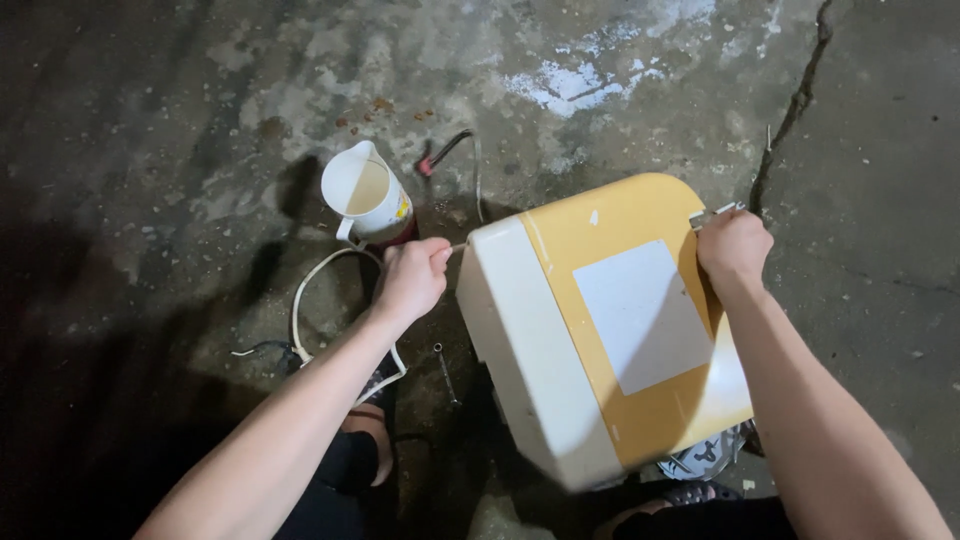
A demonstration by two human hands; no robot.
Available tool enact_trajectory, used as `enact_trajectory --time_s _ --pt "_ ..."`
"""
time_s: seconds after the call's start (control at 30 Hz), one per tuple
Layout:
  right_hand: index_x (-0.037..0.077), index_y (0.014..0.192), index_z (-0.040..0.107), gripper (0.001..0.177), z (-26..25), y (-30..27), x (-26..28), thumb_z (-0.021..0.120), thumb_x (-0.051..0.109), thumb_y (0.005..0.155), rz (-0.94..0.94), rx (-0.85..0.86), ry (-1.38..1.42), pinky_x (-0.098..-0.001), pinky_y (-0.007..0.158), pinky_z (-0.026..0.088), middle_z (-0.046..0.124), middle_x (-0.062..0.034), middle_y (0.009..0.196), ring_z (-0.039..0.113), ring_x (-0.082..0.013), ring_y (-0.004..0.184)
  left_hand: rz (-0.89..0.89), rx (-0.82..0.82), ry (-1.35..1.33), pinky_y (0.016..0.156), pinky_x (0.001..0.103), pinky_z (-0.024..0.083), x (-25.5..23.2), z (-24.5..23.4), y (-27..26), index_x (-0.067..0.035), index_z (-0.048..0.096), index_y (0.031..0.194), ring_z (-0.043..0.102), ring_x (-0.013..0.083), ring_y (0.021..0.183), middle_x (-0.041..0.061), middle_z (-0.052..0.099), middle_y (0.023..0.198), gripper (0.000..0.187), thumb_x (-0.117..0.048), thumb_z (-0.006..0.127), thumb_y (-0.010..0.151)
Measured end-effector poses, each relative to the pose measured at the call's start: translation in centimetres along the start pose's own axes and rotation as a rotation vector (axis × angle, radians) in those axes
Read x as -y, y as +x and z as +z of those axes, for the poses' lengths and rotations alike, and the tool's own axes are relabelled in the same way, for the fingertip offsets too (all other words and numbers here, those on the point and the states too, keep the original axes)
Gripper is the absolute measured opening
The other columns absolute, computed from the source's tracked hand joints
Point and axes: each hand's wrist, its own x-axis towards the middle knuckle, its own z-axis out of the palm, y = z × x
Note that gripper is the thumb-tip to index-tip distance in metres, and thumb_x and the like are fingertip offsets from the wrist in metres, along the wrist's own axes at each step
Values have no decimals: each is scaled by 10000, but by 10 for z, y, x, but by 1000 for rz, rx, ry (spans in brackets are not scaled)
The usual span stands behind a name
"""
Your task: Disassembling a small appliance by disconnecting wires and removing the outer protective casing to access internal structures.
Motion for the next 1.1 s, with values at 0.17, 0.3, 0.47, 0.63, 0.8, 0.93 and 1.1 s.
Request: enact_trajectory --time_s 0.17,0.3,0.47,0.63,0.8,0.93,1.1 --pt "-65 1125 745 420 6 2 4 439 214 1055 12 -35 14 -563 993 503 734 -306 1116 648 -506 1131 107 16 -19 728 461 586 5 -1 23 -148 804 1055 721 387 819 164 744 813 196 -191 626 987" --pt "-57 1137 756 442 5 6 -5 440 244 1071 33 9 25 -563 976 514 734 -294 1113 647 -490 1144 97 82 -34 718 465 592 23 9 43 -129 804 1026 704 365 759 155 726 748 162 -140 662 948" --pt "-49 1166 754 433 8 4 -6 457 255 1085 44 31 44 -569 984 503 730 -301 1138 639 -493 1163 35 149 13 828 416 564 25 -9 64 -241 808 1008 719 326 888 59 753 799 131 -247 704 928" --pt "2 1160 758 437 16 12 -15 454 307 1084 80 51 57 -554 997 504 735 -276 1154 632 -472 1183 -34 289 15 1010 358 458 5 -41 69 -282 773 1110 736 218 990 -20 801 928 205 -237 746 912" --pt "25 1162 768 399 16 15 -13 474 281 1072 123 31 98 -545 966 519 747 -247 1126 654 -446 1162 1 368 10 1026 430 500 -6 -60 61 -212 772 1116 718 297 1088 52 797 1030 296 -127 771 833" --pt "5 1146 764 402 9 2 -2 465 260 1063 86 14 85 -559 991 505 746 -274 1127 653 -487 1146 63 301 41 989 421 516 -11 -63 62 -245 798 1072 708 304 1094 61 782 1076 201 -192 774 879" --pt "-13 1165 766 438 8 -4 7 480 305 1069 61 17 56 -558 991 510 745 -281 1117 663 -472 1137 99 346 88 1016 487 517 -12 -62 71 -182 799 1106 685 366 1143 120 768 1116 204 -186 752 908"
